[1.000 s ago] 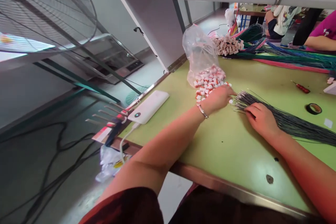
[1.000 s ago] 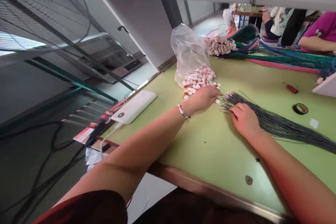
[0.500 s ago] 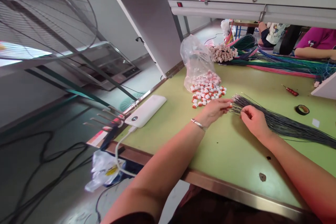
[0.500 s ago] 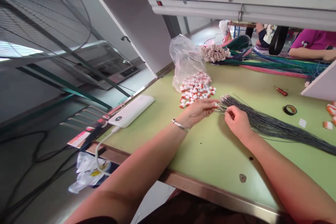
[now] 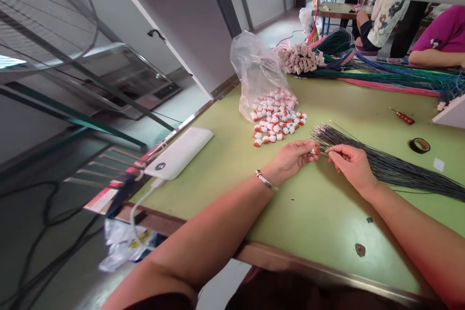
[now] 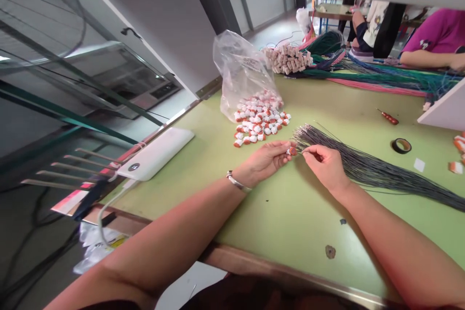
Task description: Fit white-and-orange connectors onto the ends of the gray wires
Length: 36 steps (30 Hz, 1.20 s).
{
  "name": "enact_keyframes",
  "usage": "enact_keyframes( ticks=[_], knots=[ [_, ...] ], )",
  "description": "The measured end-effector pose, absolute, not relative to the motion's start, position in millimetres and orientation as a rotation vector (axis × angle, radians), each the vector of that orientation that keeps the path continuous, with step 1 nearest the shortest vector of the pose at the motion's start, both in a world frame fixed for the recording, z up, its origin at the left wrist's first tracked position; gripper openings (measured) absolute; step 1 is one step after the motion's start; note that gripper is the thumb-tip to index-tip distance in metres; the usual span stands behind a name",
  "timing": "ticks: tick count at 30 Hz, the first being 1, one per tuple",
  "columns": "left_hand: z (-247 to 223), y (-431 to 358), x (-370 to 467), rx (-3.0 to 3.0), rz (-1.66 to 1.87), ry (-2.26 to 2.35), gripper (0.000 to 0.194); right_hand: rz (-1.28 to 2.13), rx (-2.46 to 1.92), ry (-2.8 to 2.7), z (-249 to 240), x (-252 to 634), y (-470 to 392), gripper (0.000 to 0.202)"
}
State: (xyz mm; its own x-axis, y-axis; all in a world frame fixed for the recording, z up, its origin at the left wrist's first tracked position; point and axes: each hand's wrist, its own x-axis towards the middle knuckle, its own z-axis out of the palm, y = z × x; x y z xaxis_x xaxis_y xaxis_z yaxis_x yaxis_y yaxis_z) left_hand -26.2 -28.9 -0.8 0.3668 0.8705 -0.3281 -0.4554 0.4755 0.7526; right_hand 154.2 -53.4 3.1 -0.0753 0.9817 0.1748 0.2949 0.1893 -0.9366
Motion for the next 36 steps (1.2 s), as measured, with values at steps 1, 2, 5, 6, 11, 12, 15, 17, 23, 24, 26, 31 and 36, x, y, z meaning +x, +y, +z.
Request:
enact_keyframes(
  ticks=[1, 2, 5, 6, 11, 12, 15, 17, 23, 24, 26, 31, 36],
  knots=[
    [0.1, -29.9, -25.5, 0.613, 0.925, 0.799, 0.012, 0.963, -1.251, -1.561, 2.3, 154.7, -53.7, 0.020],
    [1.1, -30.8, -24.9, 0.620, 0.926, 0.799, 0.013, 0.976, -1.242, -1.579, 1.6, 155.3, -54.0, 0.022],
    [3.6, -32.7, -24.7, 0.660, 0.925, 0.764, 0.016, 0.981, -1.218, -1.632, 1.1, 156.8, -54.9, 0.024],
    [4.2, -33.0, -25.2, 0.672, 0.921, 0.756, 0.014, 0.970, -1.221, -1.638, 1.5, 157.0, -55.2, 0.025],
    [5.1, -34.7, -27.5, 0.679, 0.849, 0.764, 0.009, 0.778, -1.289, -1.666, 3.2, 157.5, -55.4, 0.020],
    [4.9, -35.3, -27.3, 0.678, 0.843, 0.753, 0.008, 0.724, -1.289, -1.695, 3.0, 157.8, -55.2, 0.019],
    [3.5, -37.1, -25.7, 0.692, 0.830, 0.708, 0.006, 0.554, -1.252, -1.829, 2.3, 158.6, -55.0, 0.017],
    [2.2, -37.7, -24.5, 0.703, 0.809, 0.685, 0.009, 0.472, -1.237, -1.917, 2.2, 158.6, -55.8, 0.018],
    [-0.7, -37.3, -24.0, 0.713, 0.801, 0.663, 0.011, 0.198, -1.323, -2.073, 2.3, 157.4, -59.2, 0.021],
    [-1.0, -37.2, -24.2, 0.718, 0.798, 0.662, 0.012, 0.140, -1.320, -2.093, 2.0, 157.5, -59.5, 0.021],
    [-1.6, -37.2, -24.4, 0.723, 0.795, 0.664, 0.014, 0.024, -1.308, -2.140, 1.5, 157.7, -60.2, 0.024],
    [-3.3, -38.1, -24.0, 0.743, 0.812, 0.692, 0.018, -0.208, -1.310, -2.212, 2.2, 158.2, -61.6, 0.025],
    [-4.4, -39.2, -22.5, 0.788, 0.840, 0.764, 0.023, -0.398, -1.200, -2.298, 0.9, 159.8, -61.1, 0.024]
  ],
)
